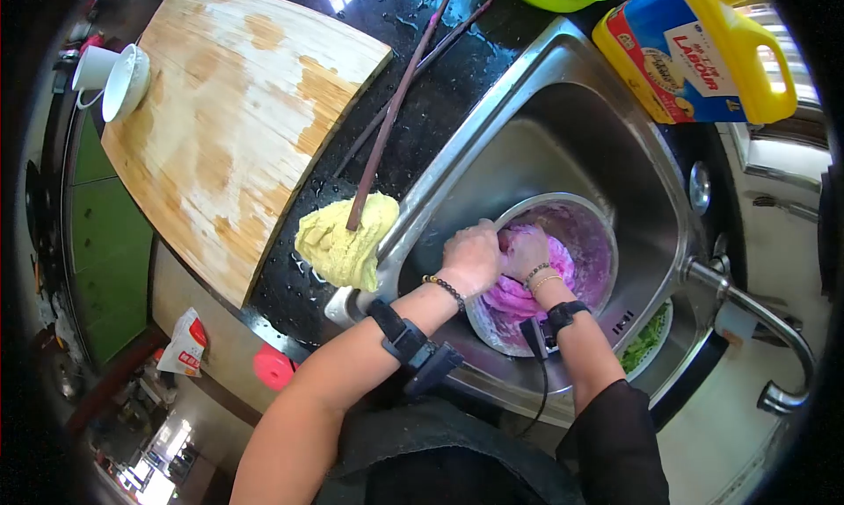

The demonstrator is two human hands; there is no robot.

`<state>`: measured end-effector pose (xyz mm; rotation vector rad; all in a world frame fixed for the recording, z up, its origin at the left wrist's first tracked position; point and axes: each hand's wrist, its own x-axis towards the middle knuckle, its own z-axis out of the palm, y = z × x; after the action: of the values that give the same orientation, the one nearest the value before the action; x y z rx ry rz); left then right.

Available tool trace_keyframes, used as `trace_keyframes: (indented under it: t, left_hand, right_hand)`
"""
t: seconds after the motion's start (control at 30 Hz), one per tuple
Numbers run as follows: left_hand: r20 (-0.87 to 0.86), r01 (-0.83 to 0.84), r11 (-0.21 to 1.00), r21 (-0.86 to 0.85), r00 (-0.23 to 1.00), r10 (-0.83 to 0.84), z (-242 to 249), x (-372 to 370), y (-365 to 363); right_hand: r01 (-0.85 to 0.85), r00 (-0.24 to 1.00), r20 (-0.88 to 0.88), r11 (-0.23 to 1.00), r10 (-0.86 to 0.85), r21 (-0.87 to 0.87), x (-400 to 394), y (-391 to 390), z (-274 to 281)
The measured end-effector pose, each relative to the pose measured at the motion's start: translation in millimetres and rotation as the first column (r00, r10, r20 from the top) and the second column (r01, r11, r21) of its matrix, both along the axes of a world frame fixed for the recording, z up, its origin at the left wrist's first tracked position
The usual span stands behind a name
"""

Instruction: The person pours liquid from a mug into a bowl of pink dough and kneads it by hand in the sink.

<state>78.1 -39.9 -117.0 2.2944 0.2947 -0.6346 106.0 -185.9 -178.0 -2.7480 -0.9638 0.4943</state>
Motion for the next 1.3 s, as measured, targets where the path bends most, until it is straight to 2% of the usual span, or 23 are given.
trace_keyframes:
  t: [0.03, 0.07, 0.1, 0.13, 0.17, 0.2, 0.27, 0.3, 0.33, 0.4, 0.43, 0.57, 0.63, 0.7, 0.73, 0.8, 0.83, 0.87, 0.97, 1.0, 1.1, 1.23, 1.3]
  left_hand:
    - [0.002, 0.008, 1.000, -0.001, 1.000, -0.008, -0.9, -1.1, 0.2]
    - [0.007, 0.003, 1.000, -0.008, 1.000, -0.003, -0.7, -2.2, 0.7]
    - [0.032, 0.015, 1.000, 0.003, 0.999, -0.015, -1.1, -2.8, 1.2]
    - [0.056, 0.029, 1.000, 0.011, 0.998, -0.029, -2.5, -3.6, 0.8]
    - [0.046, 0.013, 1.000, -0.010, 0.999, -0.013, -6.2, -3.4, 0.3]
    - [0.050, 0.019, 1.000, -0.018, 0.999, -0.018, -3.5, -0.8, 0.4]
    - [-0.107, 0.022, 1.000, -0.020, 0.994, -0.024, 2.5, 2.8, 2.0]
    - [-0.124, 0.026, 0.999, -0.031, 0.992, -0.030, 2.6, 3.0, 2.0]
    - [-0.118, 0.025, 0.999, -0.026, 0.993, -0.028, 0.7, 3.4, 2.2]
    - [0.013, 0.018, 1.000, -0.010, 1.000, -0.018, -1.5, -1.2, 0.9]
    - [0.019, 0.029, 1.000, -0.006, 0.999, -0.029, -0.7, -1.0, 1.3]
    - [0.023, 0.048, 0.999, -0.003, 0.999, -0.047, 5.3, -1.4, 1.1]
    - [0.015, 0.063, 0.998, -0.010, 0.998, -0.063, 7.1, 0.9, 2.3]
    - [-0.079, 0.053, 0.998, 0.016, 0.996, -0.052, 8.0, 3.9, 2.0]
    - [-0.077, 0.058, 0.998, 0.014, 0.995, -0.057, 8.7, 3.9, 1.7]
    - [-0.089, 0.047, 0.999, 0.023, 0.995, -0.045, 10.5, 4.5, 1.3]
    - [-0.083, 0.050, 0.999, 0.021, 0.995, -0.048, 10.3, 4.9, 1.5]
    - [-0.043, 0.036, 0.999, 0.019, 0.998, -0.036, 9.3, 3.5, 1.0]
    - [-0.001, 0.019, 1.000, 0.009, 1.000, -0.019, 7.0, 0.2, -1.0]
    - [0.003, 0.006, 1.000, 0.005, 1.000, -0.006, 6.5, 1.9, 0.0]
    - [-0.106, 0.055, 0.998, 0.005, 0.993, -0.055, 9.2, 6.1, 1.6]
    - [-0.080, 0.060, 0.998, -0.015, 0.995, -0.061, 7.2, 5.0, 1.5]
    - [-0.071, 0.079, 0.997, 0.009, 0.994, -0.078, 9.5, 4.6, 1.5]
  right_hand:
    - [0.069, 0.982, -0.175, 0.997, -0.064, 0.022, 4.9, -2.9, 6.9]
    - [0.065, 0.984, -0.170, 0.998, -0.061, 0.016, 6.0, -8.3, 11.9]
    - [0.259, 0.943, -0.258, 0.949, -0.209, 0.182, 5.8, -15.6, 16.2]
    - [0.452, 0.870, -0.366, 0.834, -0.331, 0.318, 4.8, -25.2, 21.3]
    - [0.359, 0.929, -0.205, 0.888, -0.309, 0.288, 7.2, -37.8, 33.0]
    - [0.363, 0.928, -0.199, 0.888, -0.316, 0.283, 2.9, -60.0, 31.2]
    - [0.452, 0.891, -0.042, 0.892, -0.452, 0.003, -15.6, -93.5, 26.2]
    - [0.677, 0.619, -0.492, 0.733, -0.612, -0.062, -20.5, -100.0, 29.6]
    - [0.676, 0.622, -0.492, 0.735, -0.609, -0.055, -23.1, -99.8, 28.3]
    - [0.863, 0.404, -0.691, 0.501, -0.599, 0.071, -36.5, -99.3, 23.3]
    - [0.798, 0.533, -0.457, 0.602, -0.712, -0.007, -42.4, -109.3, 11.1]
    - [0.822, 0.533, -0.381, 0.569, -0.755, 0.022, -50.4, -80.7, 69.1]
    - [0.791, 0.599, -0.350, 0.601, -0.720, 0.117, -51.6, -71.8, 93.6]
    - [0.713, 0.699, -0.309, 0.664, -0.645, 0.226, -51.9, -67.4, 109.0]
    - [0.716, 0.696, -0.306, 0.661, -0.649, 0.226, -54.6, -67.5, 107.4]
    - [0.547, 0.837, -0.192, 0.780, -0.512, 0.304, -57.0, -65.4, 103.9]
    - [0.484, 0.874, -0.088, 0.837, -0.478, 0.256, -59.2, -58.6, 104.6]
    - [0.484, 0.874, -0.086, 0.837, -0.479, 0.256, -60.4, -51.5, 101.8]
    - [0.319, 0.947, -0.037, 0.947, -0.320, -0.033, -68.9, -27.3, 91.3]
    - [0.324, 0.945, -0.035, 0.946, -0.325, -0.033, -68.2, -23.1, 86.1]
    - [0.090, 0.987, -0.125, 0.992, -0.100, -0.085, -70.5, -22.8, 59.5]
    - [0.017, 0.987, -0.154, 0.989, -0.039, -0.144, -69.4, -12.3, 39.9]
    - [0.001, 0.990, -0.141, 0.997, -0.012, -0.076, -68.8, -9.7, 23.4]
